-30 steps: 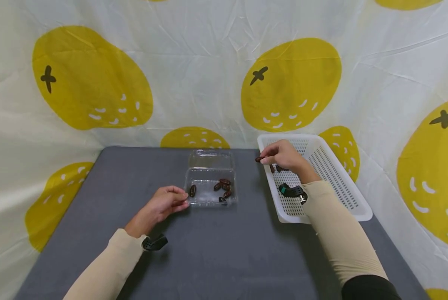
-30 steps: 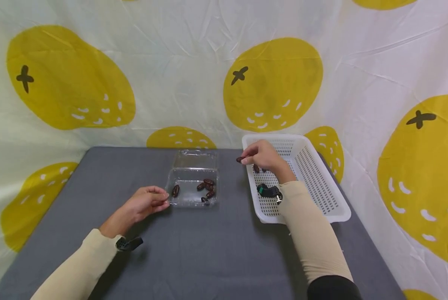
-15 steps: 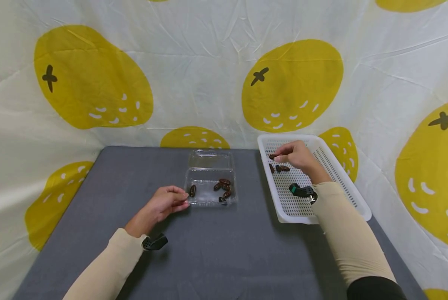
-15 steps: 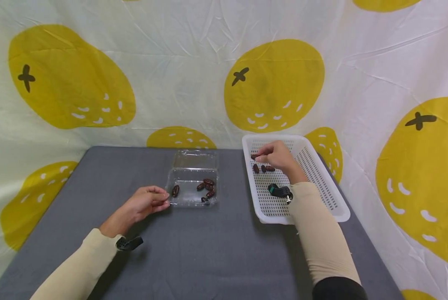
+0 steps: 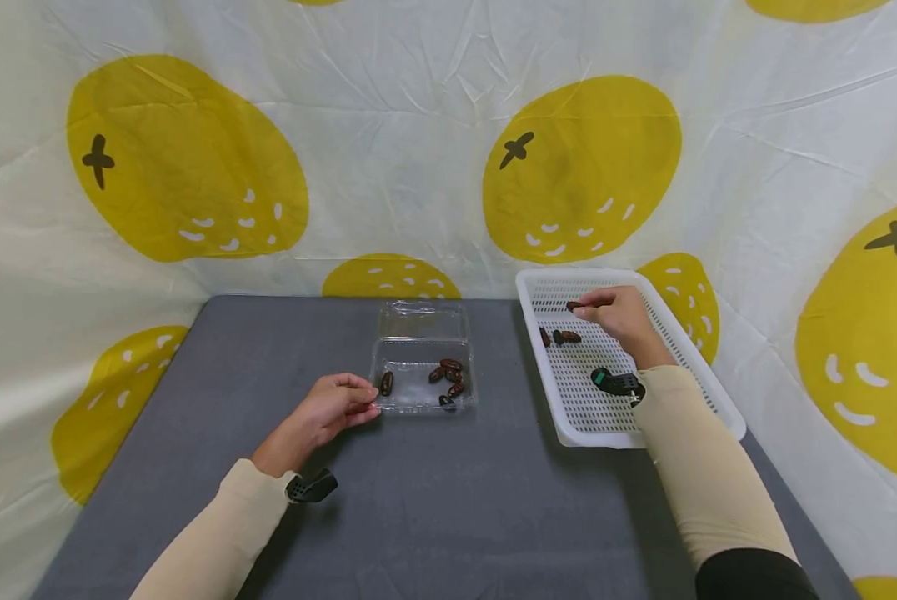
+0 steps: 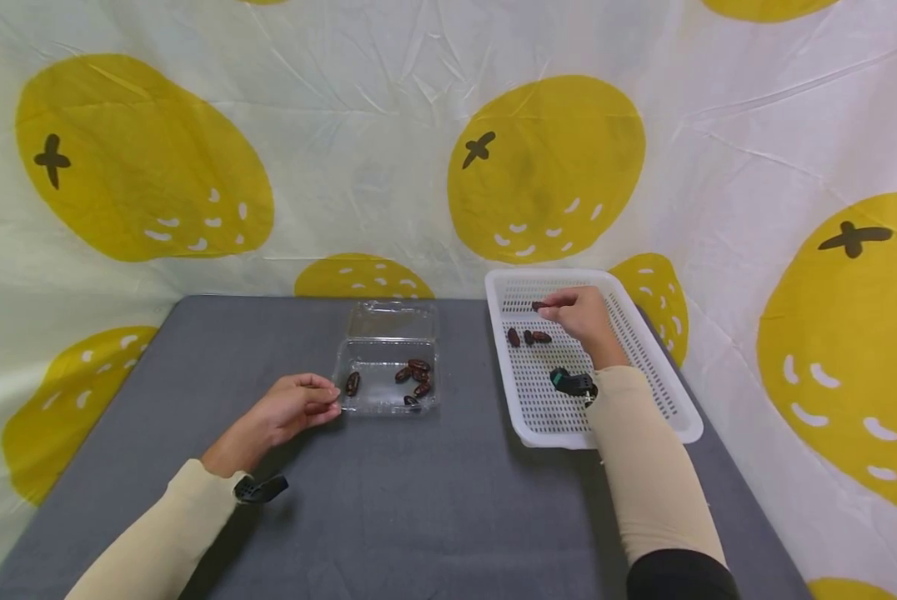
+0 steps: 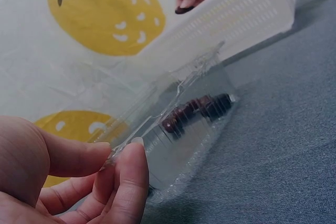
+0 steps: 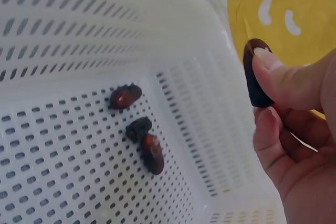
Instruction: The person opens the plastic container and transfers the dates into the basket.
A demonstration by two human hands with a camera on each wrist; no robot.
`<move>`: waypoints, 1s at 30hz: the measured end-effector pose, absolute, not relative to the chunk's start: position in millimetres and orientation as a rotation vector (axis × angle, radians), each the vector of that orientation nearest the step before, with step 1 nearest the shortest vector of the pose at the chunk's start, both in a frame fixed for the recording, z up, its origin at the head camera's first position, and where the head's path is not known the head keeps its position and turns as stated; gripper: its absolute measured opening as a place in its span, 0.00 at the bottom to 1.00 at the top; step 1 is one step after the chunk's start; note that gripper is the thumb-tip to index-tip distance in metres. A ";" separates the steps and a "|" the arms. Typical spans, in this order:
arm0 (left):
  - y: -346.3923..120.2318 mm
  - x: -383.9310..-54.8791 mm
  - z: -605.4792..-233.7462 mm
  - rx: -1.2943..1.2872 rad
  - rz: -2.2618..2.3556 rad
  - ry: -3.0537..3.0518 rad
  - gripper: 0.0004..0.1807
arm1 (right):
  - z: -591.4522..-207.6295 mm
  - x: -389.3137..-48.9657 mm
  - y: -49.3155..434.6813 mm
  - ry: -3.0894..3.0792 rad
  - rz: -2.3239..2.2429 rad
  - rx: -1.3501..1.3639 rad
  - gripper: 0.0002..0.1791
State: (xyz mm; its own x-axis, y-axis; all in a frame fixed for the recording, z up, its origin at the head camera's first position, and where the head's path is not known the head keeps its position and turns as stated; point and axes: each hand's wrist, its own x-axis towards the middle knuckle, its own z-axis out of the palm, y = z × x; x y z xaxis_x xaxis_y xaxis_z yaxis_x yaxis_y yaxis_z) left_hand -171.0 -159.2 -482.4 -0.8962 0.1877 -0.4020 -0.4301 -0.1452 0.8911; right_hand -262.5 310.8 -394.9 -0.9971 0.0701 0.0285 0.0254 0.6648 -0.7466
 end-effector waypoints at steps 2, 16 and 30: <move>-158.8 -170.3 -482.3 -0.279 2.092 1.730 0.04 | -396.2 -262.8 313.5 -2.783 1.271 -0.122 0.20; -157.7 -167.4 -481.4 -0.271 2.091 1.710 0.07 | -408.2 -261.4 326.2 -2.701 1.267 -0.325 0.21; -151.7 -169.8 -468.1 -0.323 2.052 1.704 0.06 | -403.6 -271.6 337.5 -2.703 1.333 -0.488 0.22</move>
State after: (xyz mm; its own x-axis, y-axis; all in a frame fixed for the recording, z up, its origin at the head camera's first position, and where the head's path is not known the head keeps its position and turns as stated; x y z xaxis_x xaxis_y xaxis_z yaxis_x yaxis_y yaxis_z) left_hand -169.8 -151.7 -468.1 -0.8706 0.1911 -0.4533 -0.4807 -0.1346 0.8665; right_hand -271.6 337.5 -403.6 -0.9451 0.3211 -0.0609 0.2438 0.5685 -0.7858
